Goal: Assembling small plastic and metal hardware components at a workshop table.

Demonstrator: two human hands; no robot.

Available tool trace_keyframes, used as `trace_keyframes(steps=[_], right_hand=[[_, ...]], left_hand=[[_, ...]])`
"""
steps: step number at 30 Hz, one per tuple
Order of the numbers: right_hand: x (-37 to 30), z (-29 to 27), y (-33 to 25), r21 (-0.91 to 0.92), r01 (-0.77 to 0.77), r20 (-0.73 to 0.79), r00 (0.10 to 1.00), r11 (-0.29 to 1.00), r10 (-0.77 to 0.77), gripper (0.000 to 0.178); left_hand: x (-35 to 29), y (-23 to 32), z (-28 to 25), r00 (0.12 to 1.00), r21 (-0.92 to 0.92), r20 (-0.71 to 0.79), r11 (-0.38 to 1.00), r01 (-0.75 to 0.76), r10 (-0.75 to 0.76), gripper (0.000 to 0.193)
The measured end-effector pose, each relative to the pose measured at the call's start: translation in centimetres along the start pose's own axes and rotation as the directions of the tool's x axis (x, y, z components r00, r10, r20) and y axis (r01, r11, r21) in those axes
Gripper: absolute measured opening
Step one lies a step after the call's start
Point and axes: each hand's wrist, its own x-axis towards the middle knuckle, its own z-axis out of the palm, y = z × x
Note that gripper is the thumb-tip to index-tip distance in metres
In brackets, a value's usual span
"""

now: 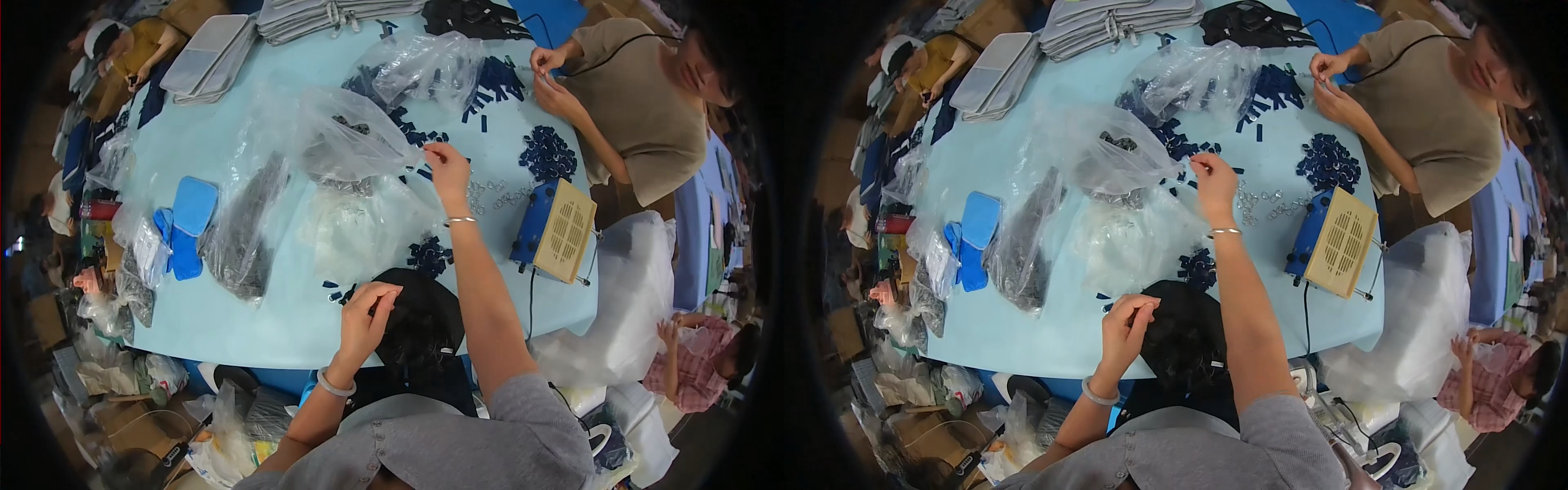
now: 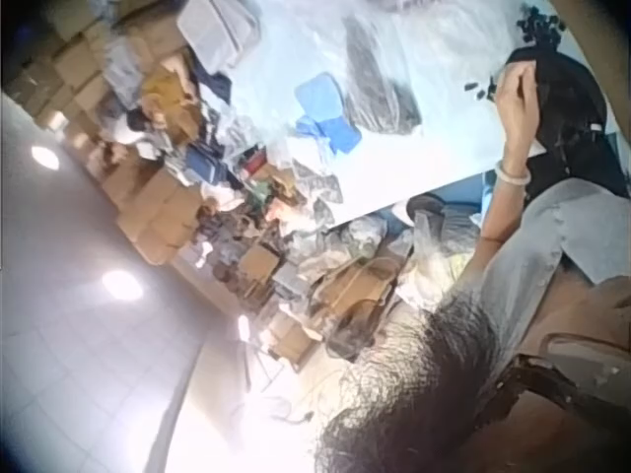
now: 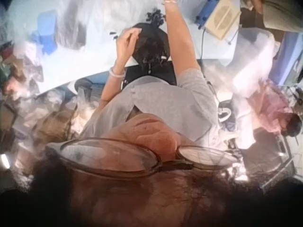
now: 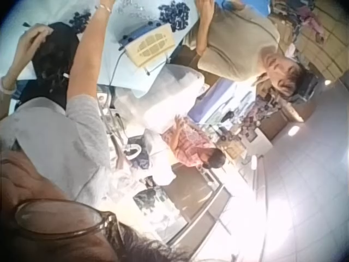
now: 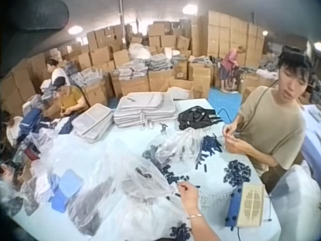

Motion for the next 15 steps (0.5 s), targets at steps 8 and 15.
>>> trace_keyframes(steps=[8, 15], right_hand=[[-4.3, -6.7, -6.8, 0.758, -0.554, 0.441, 0.824, 0.345, 0.356, 0.019], [-9.3, -10.1, -12.0, 0.756, -0.571, 0.486, 0.817, 0.321, 0.309, 0.014]], left_hand=[[2.5, 1.2, -0.2, 1.000, -0.118, -0.014, 0.993, 0.010, -0.012, 0.011], [4.6, 5.2, 0.1, 1.000, -0.237, 0.020, 0.972, -0.008, 0.014, 0.017]])
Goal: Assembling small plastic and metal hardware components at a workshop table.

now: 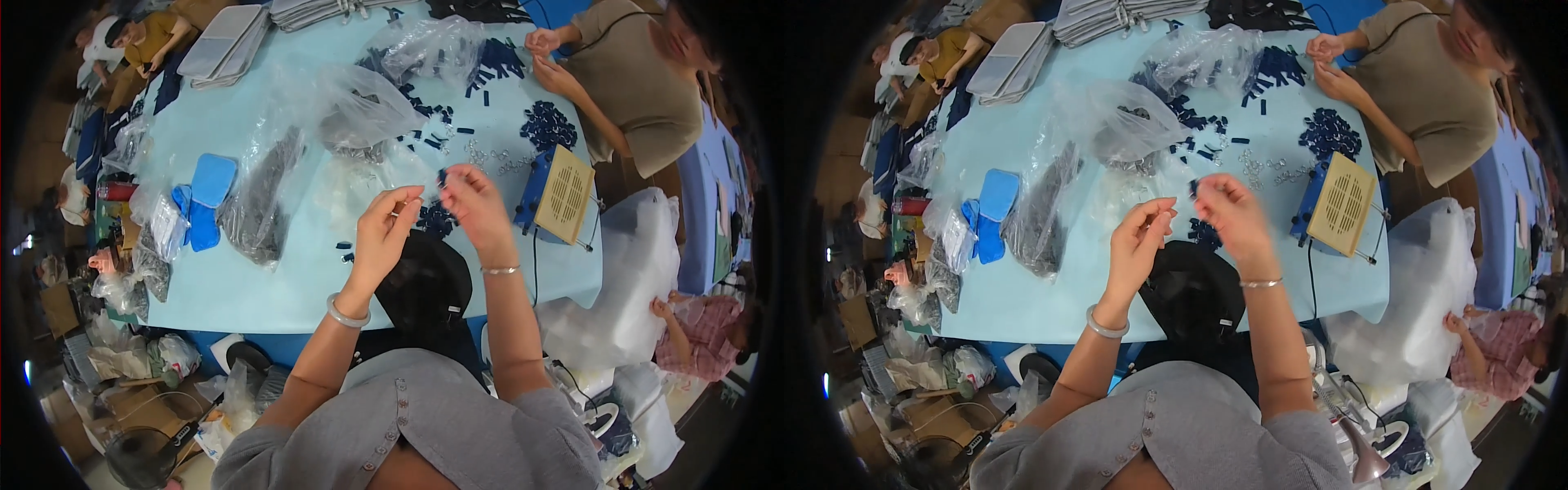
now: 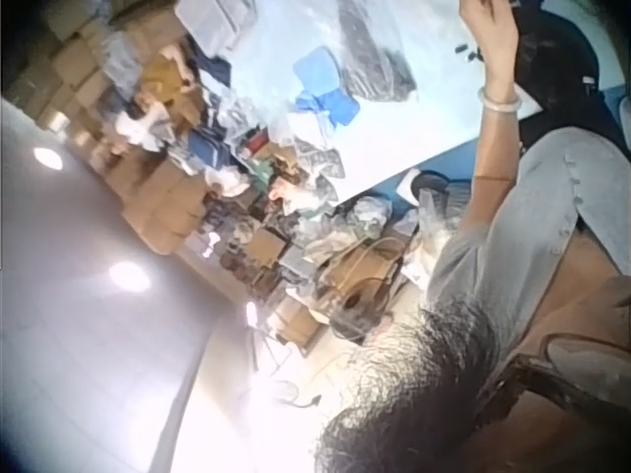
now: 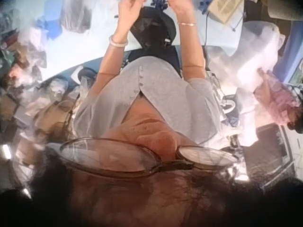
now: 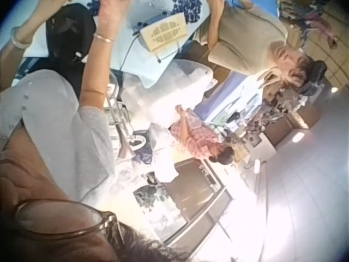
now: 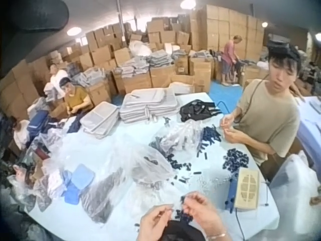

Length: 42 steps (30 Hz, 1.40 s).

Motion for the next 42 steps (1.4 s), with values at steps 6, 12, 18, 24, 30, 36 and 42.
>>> trace_keyframes(steps=[6, 12, 18, 24, 30, 36, 42], right_hand=[[-5.6, 1.7, 3.4, -0.021, -0.144, 0.127, 0.981, 0.989, 0.146, 0.010], [-9.1, 1.8, 5.9, -0.136, -0.165, 0.122, 0.976, 0.977, 0.182, 0.010], [-8.8, -2.8, 6.2, -0.866, 0.121, 0.032, 0.982, 0.486, -0.188, 0.013], [-6.5, -6.6, 7.1, -0.988, 0.122, 0.148, 0.914, -0.094, -0.377, 0.016], [-8.6, -3.8, 7.0, -0.980, 0.173, 0.131, 0.936, 0.102, -0.328, 0.010], [-10.6, -1.9, 6.7, -0.967, 0.163, 0.106, 0.957, 0.195, -0.272, 0.011], [-10.9, -2.0, 7.2, -0.966, 0.153, 0.098, 0.962, 0.209, -0.253, 0.013]], left_hand=[[-2.8, -0.9, -1.6, 0.984, -0.125, 0.123, 0.981, 0.147, -0.132, 0.020], [-6.7, -2.8, -3.3, 0.975, -0.236, 0.140, 0.950, 0.202, -0.172, 0.017], [-7.8, -3.6, -4.2, 0.956, -0.248, 0.071, 0.924, 0.292, -0.284, 0.016], [-7.9, -3.4, -3.5, 0.947, -0.268, 0.077, 0.908, 0.320, -0.311, 0.017], [-8.3, -3.3, -3.7, 0.957, -0.243, 0.080, 0.926, 0.290, -0.278, 0.019], [-8.5, -3.2, -3.3, 0.946, -0.238, 0.092, 0.916, 0.323, -0.310, 0.020], [-8.7, -3.8, -3.3, 0.944, -0.239, 0.137, 0.914, 0.327, -0.302, 0.021]])
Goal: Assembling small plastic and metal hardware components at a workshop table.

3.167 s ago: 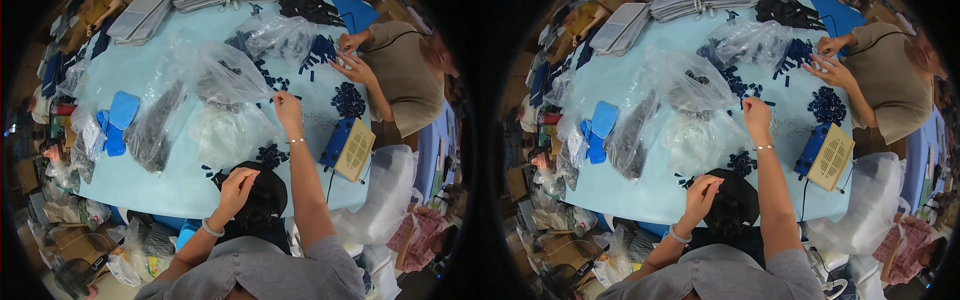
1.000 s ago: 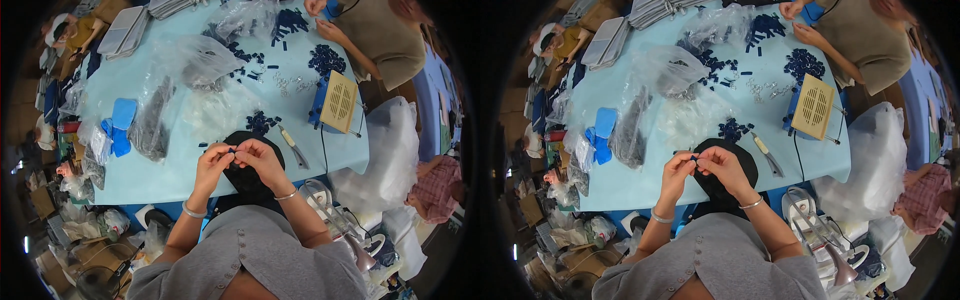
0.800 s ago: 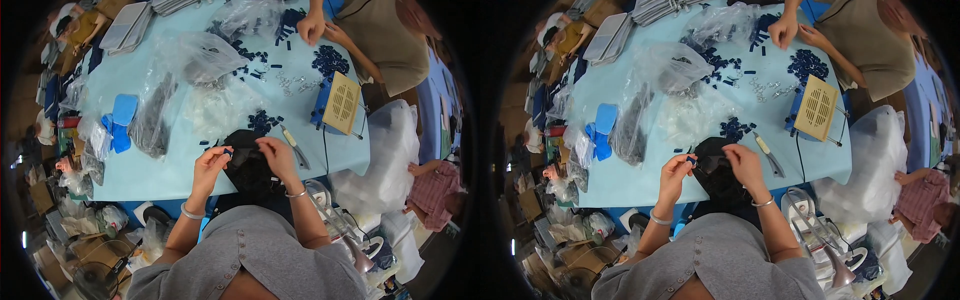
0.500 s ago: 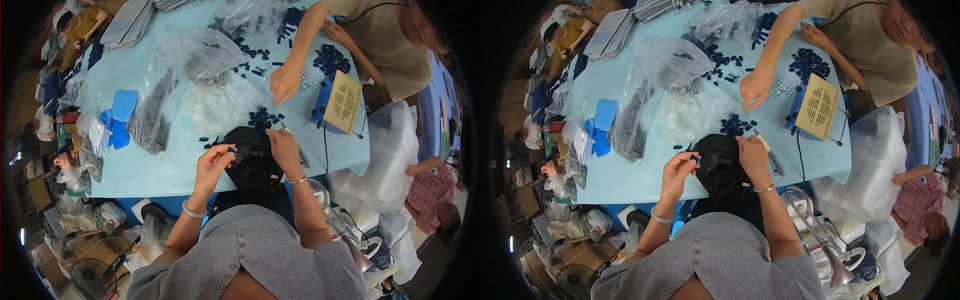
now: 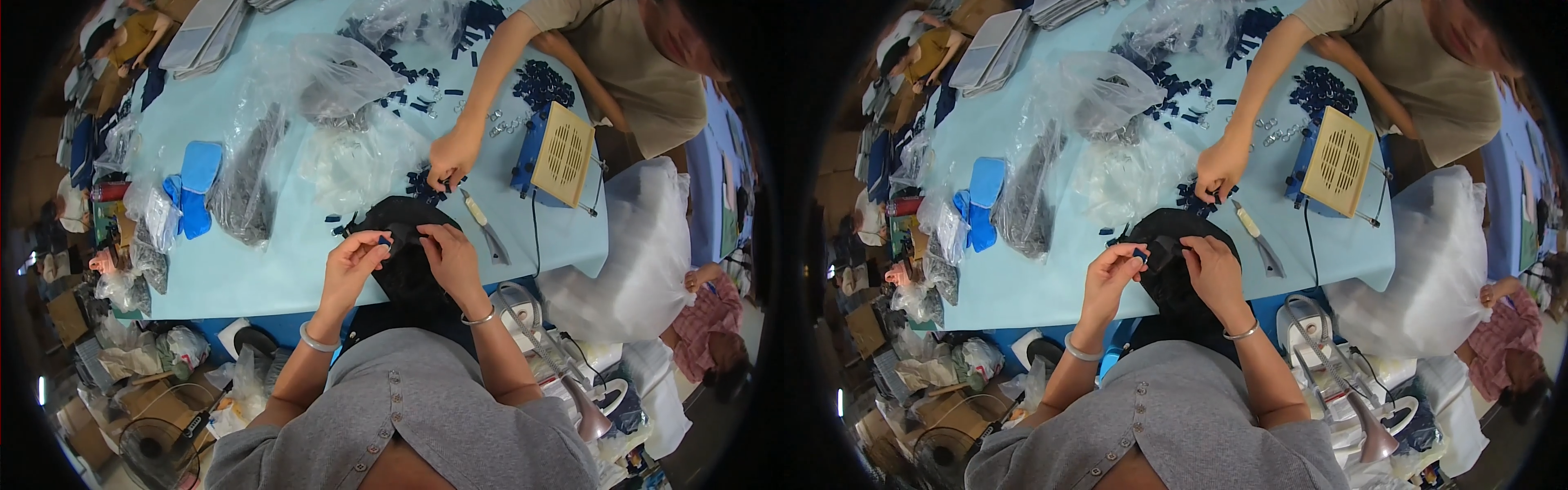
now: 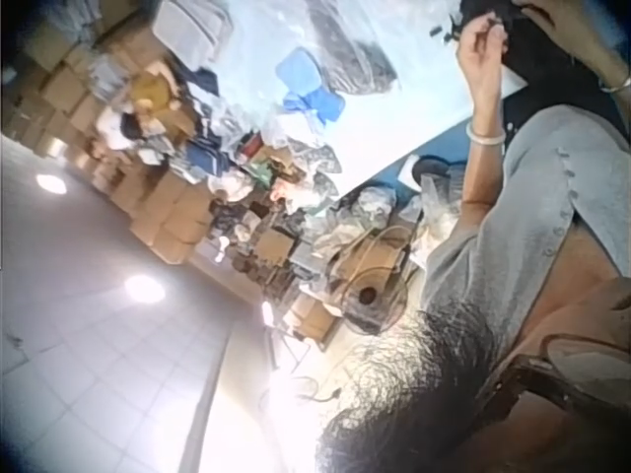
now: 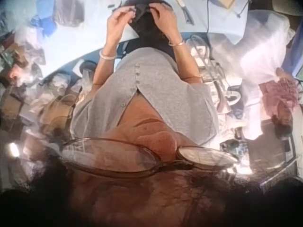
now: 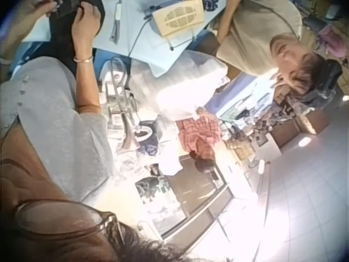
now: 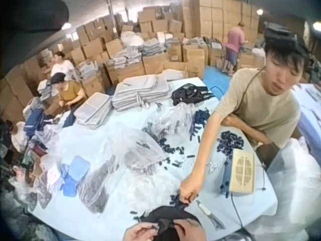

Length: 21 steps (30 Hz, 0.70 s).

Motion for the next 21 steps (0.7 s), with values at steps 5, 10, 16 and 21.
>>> trace_keyframes(steps=[5, 10, 16, 21], right_hand=[[-0.2, 0.2, -0.1, 0.007, 0.022, -0.017, 1.000, 1.000, -0.022, 0.013], [-0.2, 0.3, 0.0, 0.025, -0.001, -0.006, 1.000, 1.000, 0.002, 0.013], [-0.2, 0.3, 0.3, 0.053, 0.022, -0.030, 0.999, 0.998, -0.020, 0.013], [0.4, -0.2, 1.3, 0.190, -0.016, -0.095, 0.995, 0.982, 0.035, 0.010]], left_hand=[[-0.1, -0.2, -0.1, 1.000, 0.014, 0.003, 1.000, -0.006, 0.006, 0.021], [0.0, -0.1, 0.1, 1.000, 0.021, 0.023, 1.000, -0.020, 0.019, 0.021], [0.1, 0.0, 0.4, 1.000, 0.018, 0.027, 1.000, -0.015, 0.015, 0.020], [0.1, 0.0, 0.5, 1.000, 0.025, 0.024, 1.000, -0.008, 0.008, 0.021]])
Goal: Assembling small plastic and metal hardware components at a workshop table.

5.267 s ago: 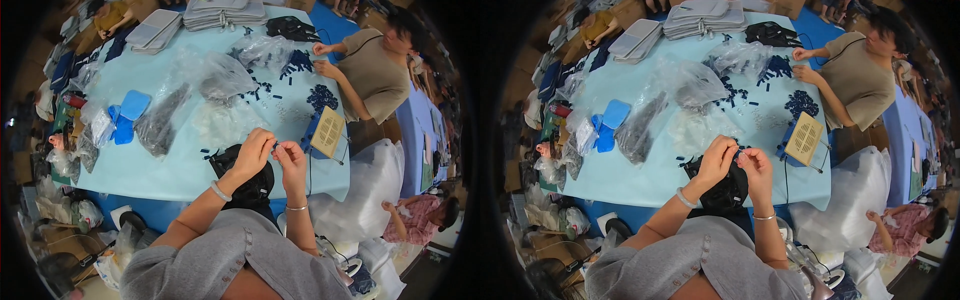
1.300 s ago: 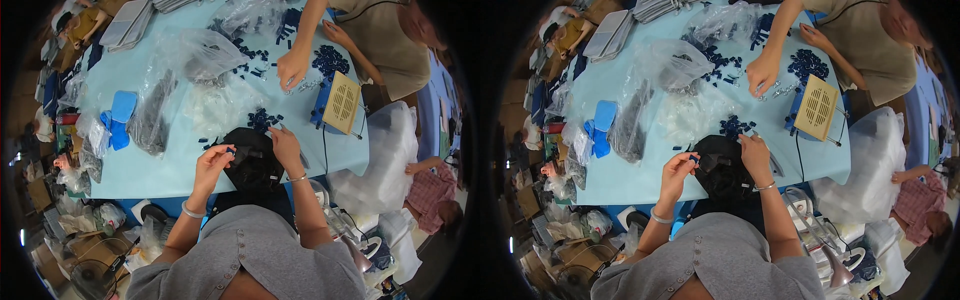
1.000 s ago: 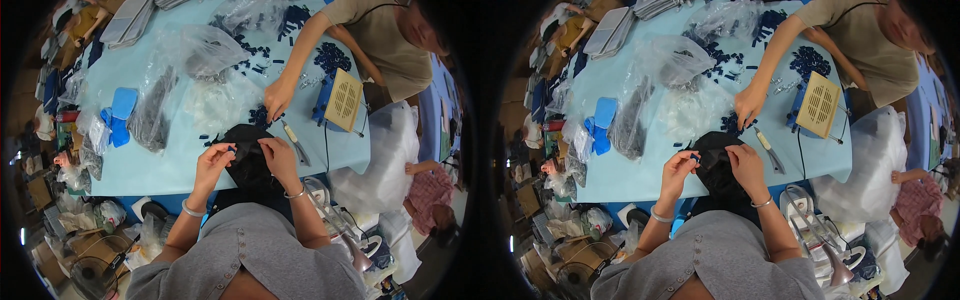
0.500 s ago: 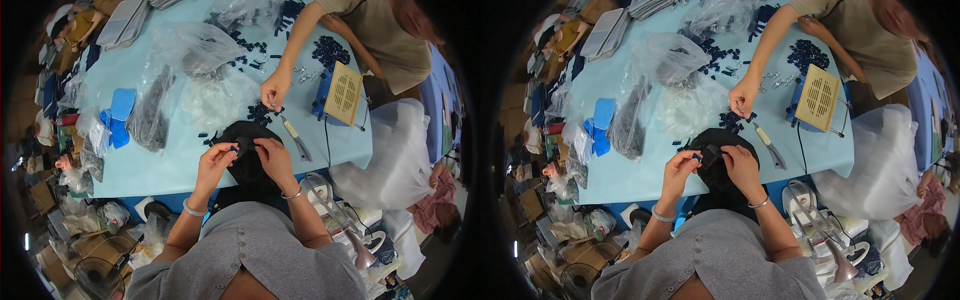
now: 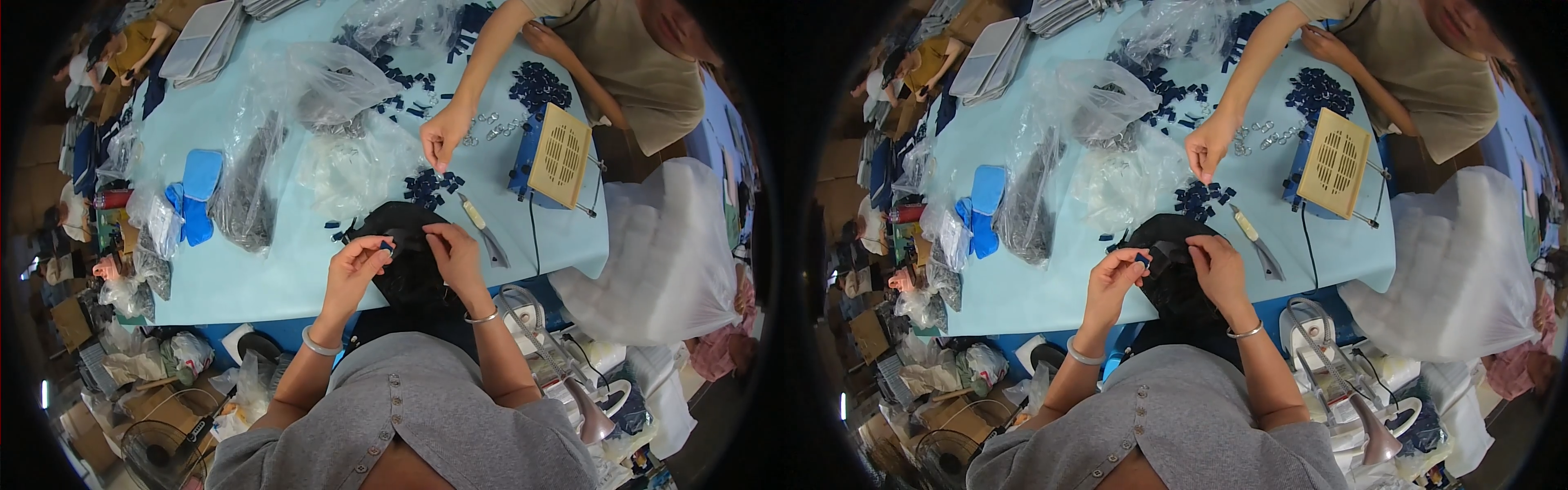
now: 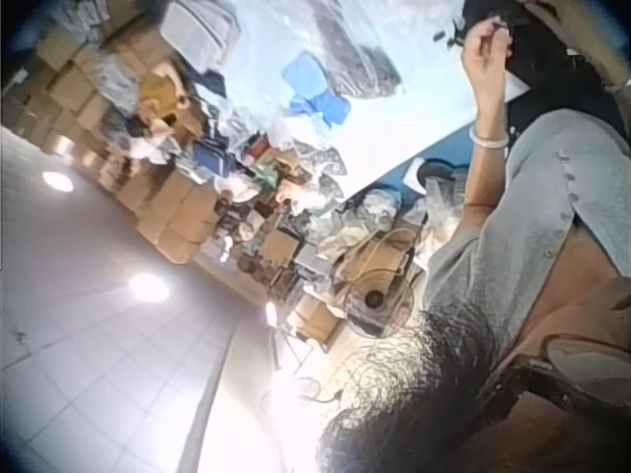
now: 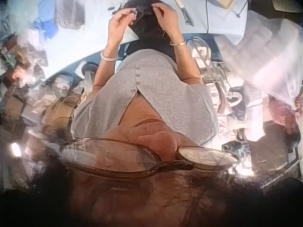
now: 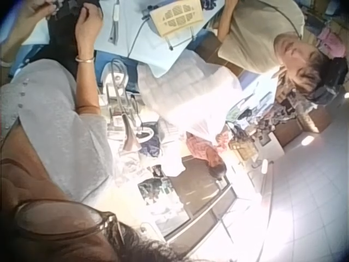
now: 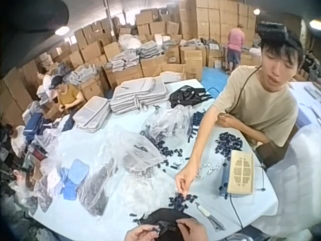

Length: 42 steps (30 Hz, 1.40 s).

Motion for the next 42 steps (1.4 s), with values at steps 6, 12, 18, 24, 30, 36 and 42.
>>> trace_keyframes(steps=[6, 12, 18, 24, 30, 36, 42], right_hand=[[2.3, -1.6, 1.2, -0.044, 0.001, -0.094, 0.996, 0.999, -0.005, 0.008], [4.4, -2.4, 4.4, -0.311, -0.012, -0.181, 0.982, 0.950, -0.047, 0.005], [5.9, -1.7, 5.6, -0.479, 0.022, -0.111, 0.990, 0.877, -0.085, 0.009], [6.7, 0.1, 6.0, -0.589, 0.042, 0.010, 0.999, 0.807, -0.044, 0.018], [7.0, 0.9, 8.2, -0.558, 0.030, -0.048, 0.997, 0.829, -0.068, 0.014], [6.2, -2.1, 4.2, 0.405, -0.394, 0.176, 0.919, 0.825, 0.353, 0.020], [4.9, -3.7, 1.2, 0.702, -0.409, 0.253, 0.908, 0.583, 0.333, 0.017]], left_hand=[[-0.1, -0.2, -0.3, 1.000, -0.013, -0.005, 1.000, -0.006, 0.006, 0.020], [0.0, -0.3, -0.3, 1.000, 0.004, -0.009, 1.000, 0.007, -0.007, 0.020], [-0.1, -0.3, -0.6, 0.999, -0.013, -0.035, 1.000, 0.019, -0.020, 0.019], [-0.1, -0.3, -0.8, 0.999, -0.016, -0.032, 1.000, 0.012, -0.012, 0.018], [0.0, -0.1, -0.7, 0.999, -0.044, -0.032, 0.999, 0.007, -0.009, 0.018], [0.0, 0.3, -0.8, 0.999, -0.047, -0.035, 0.999, 0.010, -0.012, 0.018], [0.5, 1.0, 0.2, 1.000, -0.059, 0.013, 0.998, -0.016, 0.017, 0.017]])
